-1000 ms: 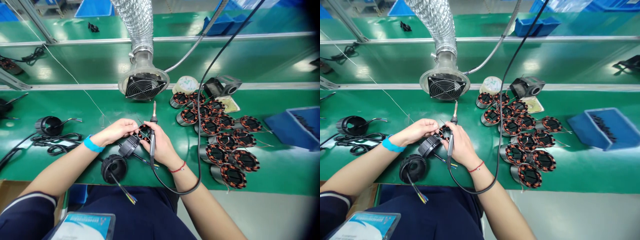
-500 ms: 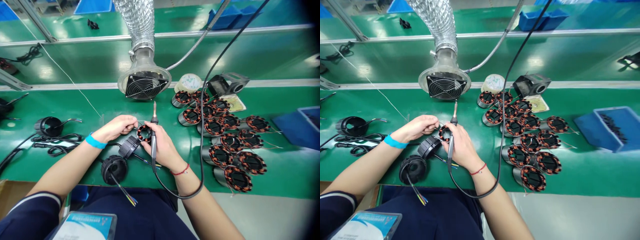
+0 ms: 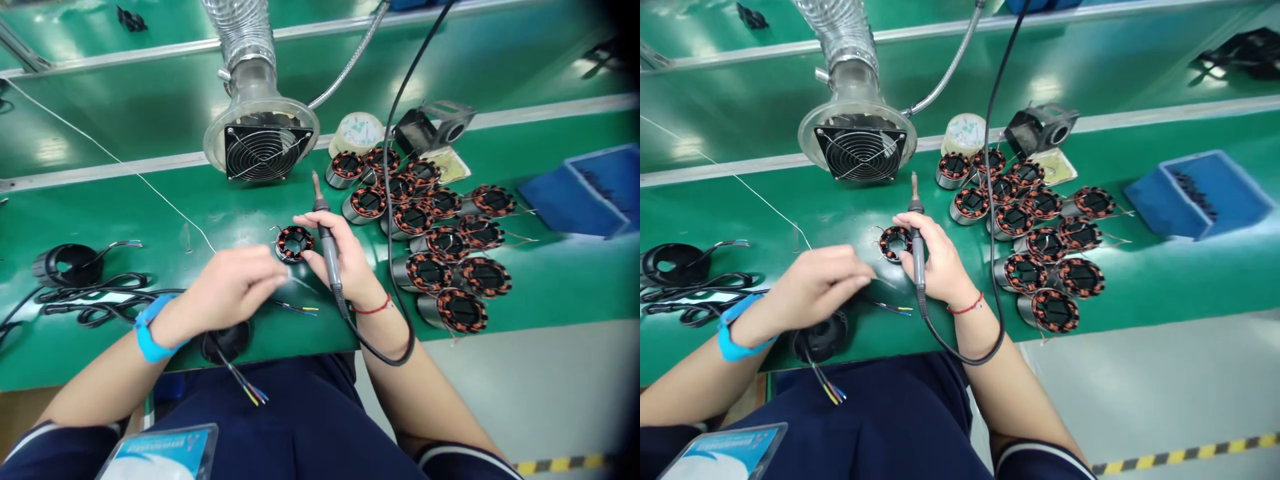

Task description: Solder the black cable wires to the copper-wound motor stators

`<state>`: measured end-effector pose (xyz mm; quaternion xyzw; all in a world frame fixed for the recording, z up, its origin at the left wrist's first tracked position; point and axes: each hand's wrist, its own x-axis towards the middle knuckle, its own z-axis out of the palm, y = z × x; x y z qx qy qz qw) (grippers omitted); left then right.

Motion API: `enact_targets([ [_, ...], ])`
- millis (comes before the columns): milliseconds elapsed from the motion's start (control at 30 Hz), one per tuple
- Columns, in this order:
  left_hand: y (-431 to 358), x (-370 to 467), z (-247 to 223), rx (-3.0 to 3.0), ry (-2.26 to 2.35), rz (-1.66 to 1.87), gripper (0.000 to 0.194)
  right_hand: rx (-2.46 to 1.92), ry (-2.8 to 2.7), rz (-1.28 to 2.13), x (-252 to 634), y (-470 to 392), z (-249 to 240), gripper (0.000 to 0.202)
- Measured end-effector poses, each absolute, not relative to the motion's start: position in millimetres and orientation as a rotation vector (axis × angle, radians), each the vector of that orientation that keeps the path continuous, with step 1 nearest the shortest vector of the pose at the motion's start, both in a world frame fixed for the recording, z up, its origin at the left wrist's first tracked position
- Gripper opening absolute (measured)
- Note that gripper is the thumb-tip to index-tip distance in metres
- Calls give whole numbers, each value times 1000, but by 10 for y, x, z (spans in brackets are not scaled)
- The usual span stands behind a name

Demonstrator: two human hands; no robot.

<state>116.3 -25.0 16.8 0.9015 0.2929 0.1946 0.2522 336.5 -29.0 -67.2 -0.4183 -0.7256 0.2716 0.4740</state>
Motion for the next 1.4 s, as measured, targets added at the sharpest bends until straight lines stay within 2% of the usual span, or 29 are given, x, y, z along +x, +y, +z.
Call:
enact_targets([
  [133,-575,1309,130,2994,603,280,19,-1004,-1669,625,3321,-301,-685,43],
  [300,-711,1403,-4,3128,783,39,16,-998,-1683,563,3273,-333,-643,39],
  [400,-576,1308,9,3044,918,153,14,-1044,-1607,581,3221,-416,-550,33],
  [533,-351,1144,91,2644,1110,258,13,-1070,-1436,783,3077,-579,-431,33],
  [667,-296,1097,128,2418,1130,267,15,-981,-1379,894,2923,-668,-384,38],
  [833,-275,1043,145,2262,1062,358,19,-978,-1297,940,2846,-642,-407,33],
  [1067,-115,964,159,1650,1305,835,26,-994,-1107,1014,2812,-605,-465,41],
  [1400,-149,1129,34,2013,1179,697,27,-968,-1125,907,2756,-627,-474,44],
])
